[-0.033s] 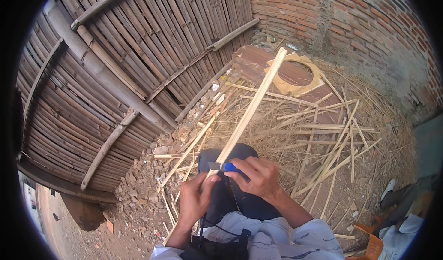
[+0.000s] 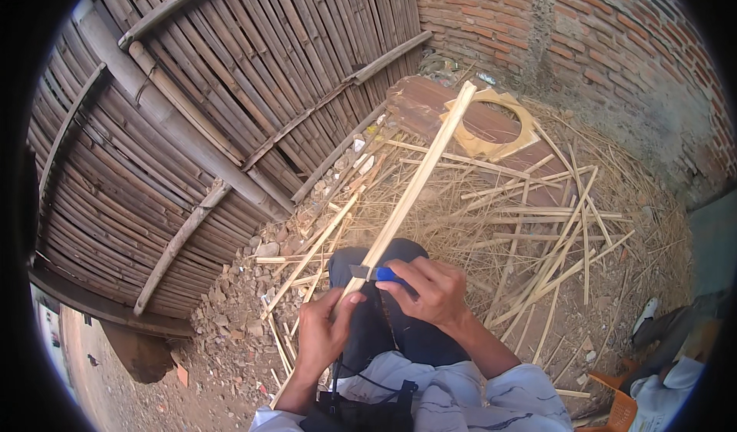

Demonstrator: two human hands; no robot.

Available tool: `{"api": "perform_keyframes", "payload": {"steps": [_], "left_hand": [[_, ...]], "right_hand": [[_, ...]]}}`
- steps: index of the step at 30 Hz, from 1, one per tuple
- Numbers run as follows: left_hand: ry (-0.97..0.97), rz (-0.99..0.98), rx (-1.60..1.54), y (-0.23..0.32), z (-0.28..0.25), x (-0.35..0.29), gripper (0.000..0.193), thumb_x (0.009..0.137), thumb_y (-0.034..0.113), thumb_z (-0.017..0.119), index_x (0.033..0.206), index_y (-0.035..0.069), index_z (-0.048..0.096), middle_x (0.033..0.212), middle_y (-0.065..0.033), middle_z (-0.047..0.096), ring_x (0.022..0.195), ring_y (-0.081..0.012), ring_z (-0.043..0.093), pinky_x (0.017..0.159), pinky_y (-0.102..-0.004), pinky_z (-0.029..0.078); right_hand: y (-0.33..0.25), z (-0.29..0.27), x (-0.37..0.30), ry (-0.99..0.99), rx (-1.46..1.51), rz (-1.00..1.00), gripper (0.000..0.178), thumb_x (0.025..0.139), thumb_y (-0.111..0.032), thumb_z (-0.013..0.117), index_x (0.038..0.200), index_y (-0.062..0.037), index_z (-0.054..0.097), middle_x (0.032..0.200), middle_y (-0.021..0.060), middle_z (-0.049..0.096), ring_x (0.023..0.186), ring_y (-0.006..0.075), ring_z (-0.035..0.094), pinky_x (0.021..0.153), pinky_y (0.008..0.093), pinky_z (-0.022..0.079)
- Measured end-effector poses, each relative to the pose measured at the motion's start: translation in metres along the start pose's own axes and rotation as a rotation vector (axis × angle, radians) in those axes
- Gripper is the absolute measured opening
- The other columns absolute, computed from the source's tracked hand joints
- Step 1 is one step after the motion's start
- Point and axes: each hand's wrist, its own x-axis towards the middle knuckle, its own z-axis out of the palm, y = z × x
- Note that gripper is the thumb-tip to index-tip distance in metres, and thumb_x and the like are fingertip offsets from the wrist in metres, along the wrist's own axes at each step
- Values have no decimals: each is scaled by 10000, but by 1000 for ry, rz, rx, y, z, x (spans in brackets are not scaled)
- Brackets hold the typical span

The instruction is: The person sits on the ground and uses a blue utility knife to shave and smooth a long, thin wooden stick. They hold the stick with their left hand and scrape the blade along its length with their right hand, repeatedly turning the stick to work on different sides.

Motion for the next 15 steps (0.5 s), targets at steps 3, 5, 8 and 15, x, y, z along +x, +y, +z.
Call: {"api": "perform_keyframes", "payload": {"steps": [3,5,8,15], "left_hand": [[-17,-107,3,-2,-6,-8,198,1065,202,714,1025,36,816,575,-82,567,499,-119,474,505,-340,352],[-66,-174,12,-10,-11,-21,211,1068,214,715,1016,37,818,560,-63,555,496,-110,470,500,-337,347],[-147,-184,44,-32,-17,-41,225,1066,246,726,1039,34,796,588,-168,590,467,-192,513,490,-378,378],[-89,-219,92,-55,-35,-39,250,1067,284,719,1058,49,804,607,-164,624,468,-229,540,507,-403,407]], "right_hand": [[16,-5,11,91,-22,65,251,887,-279,889,1023,-85,805,763,59,719,599,220,676,545,350,511],[49,-15,23,225,-55,194,244,923,-234,866,1060,-39,811,784,104,741,624,195,685,567,338,509],[110,-34,45,353,-121,368,321,1007,-280,806,1121,20,797,760,86,719,634,106,601,575,297,445],[165,-64,48,338,-66,650,331,1067,-313,719,1100,10,786,713,-20,572,668,70,436,583,297,341]]}}
